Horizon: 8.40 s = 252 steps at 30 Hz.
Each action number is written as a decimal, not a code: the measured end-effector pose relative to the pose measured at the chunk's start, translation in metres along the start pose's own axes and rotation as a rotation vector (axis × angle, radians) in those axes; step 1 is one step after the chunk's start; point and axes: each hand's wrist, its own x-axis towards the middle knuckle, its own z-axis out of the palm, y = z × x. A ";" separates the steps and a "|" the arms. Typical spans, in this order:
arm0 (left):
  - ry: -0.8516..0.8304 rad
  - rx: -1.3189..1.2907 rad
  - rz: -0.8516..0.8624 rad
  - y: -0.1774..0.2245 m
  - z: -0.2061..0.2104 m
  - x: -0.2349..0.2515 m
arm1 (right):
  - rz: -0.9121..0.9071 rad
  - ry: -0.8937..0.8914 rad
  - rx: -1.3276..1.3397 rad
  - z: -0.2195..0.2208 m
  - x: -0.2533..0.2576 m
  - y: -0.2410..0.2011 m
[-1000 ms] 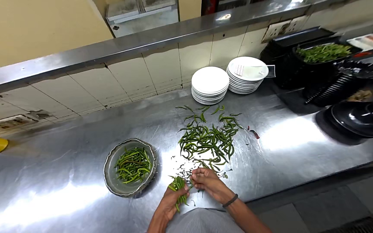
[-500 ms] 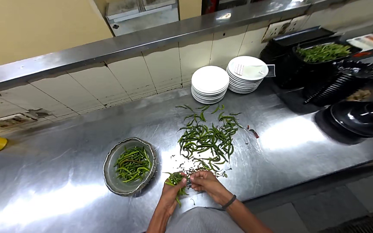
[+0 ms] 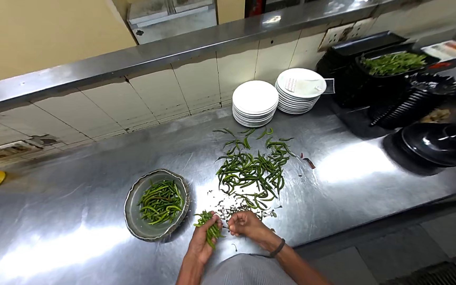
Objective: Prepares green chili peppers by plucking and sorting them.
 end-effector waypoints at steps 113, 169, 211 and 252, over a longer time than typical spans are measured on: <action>0.044 0.157 0.066 -0.002 -0.012 -0.015 | -0.104 0.302 -0.997 -0.007 0.024 -0.021; -0.159 0.798 0.269 0.008 -0.034 -0.016 | 0.019 0.007 0.038 -0.016 0.015 -0.026; -0.060 0.440 0.336 -0.022 0.015 -0.005 | 0.200 0.082 0.211 0.009 -0.015 -0.008; 0.033 0.206 0.103 -0.016 -0.004 -0.009 | 0.145 0.134 0.355 -0.030 0.015 -0.023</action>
